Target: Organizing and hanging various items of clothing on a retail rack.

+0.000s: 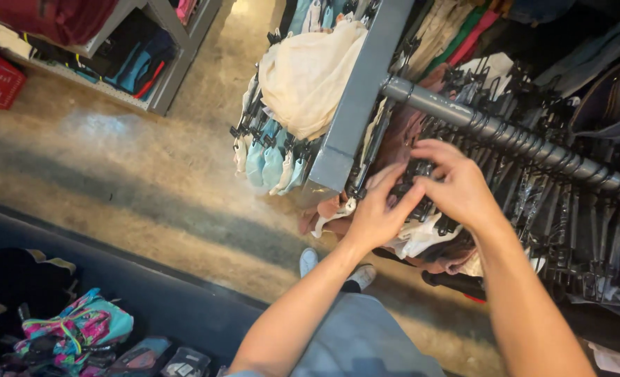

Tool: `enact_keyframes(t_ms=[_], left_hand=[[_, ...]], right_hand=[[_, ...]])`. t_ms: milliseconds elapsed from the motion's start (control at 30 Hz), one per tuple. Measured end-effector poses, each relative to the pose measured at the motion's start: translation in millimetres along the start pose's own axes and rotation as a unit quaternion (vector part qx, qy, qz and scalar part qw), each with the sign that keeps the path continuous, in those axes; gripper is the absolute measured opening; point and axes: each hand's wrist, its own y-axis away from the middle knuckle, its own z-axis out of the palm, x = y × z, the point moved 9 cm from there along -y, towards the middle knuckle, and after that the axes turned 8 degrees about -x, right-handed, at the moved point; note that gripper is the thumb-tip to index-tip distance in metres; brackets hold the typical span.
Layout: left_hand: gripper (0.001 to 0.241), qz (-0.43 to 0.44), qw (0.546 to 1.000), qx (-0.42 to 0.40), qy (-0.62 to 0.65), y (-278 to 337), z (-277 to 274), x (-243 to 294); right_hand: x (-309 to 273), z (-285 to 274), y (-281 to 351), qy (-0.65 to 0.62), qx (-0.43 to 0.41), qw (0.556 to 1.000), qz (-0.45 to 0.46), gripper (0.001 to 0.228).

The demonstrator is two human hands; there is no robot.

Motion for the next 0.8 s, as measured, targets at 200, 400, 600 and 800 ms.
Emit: enact_keyframes(t_ms=[200, 400, 600, 800], left_hand=[[0.058, -0.081, 0.995, -0.063, -0.016, -40.0, 17.5, -35.3], [0.057, -0.204, 0.979, -0.024, 0.018, -50.9, 31.3, -82.4], [0.052, -0.233, 0.972, 0.003, 0.02, -44.5, 5.5, -69.4], [0.05, -0.174, 0.984, 0.018, -0.013, -36.7, -8.9, -37.5]], right_hand=[[42.0, -16.3, 13.1, -0.046, 0.099, 0.989, 0.102, 0.038], [23.3, -24.5, 17.7, 0.001, 0.123, 0.984, 0.131, 0.038], [23.6, -23.3, 16.7, 0.055, 0.111, 0.979, 0.16, 0.045], [16.2, -22.5, 19.3, 0.048, 0.105, 0.981, 0.156, 0.052]])
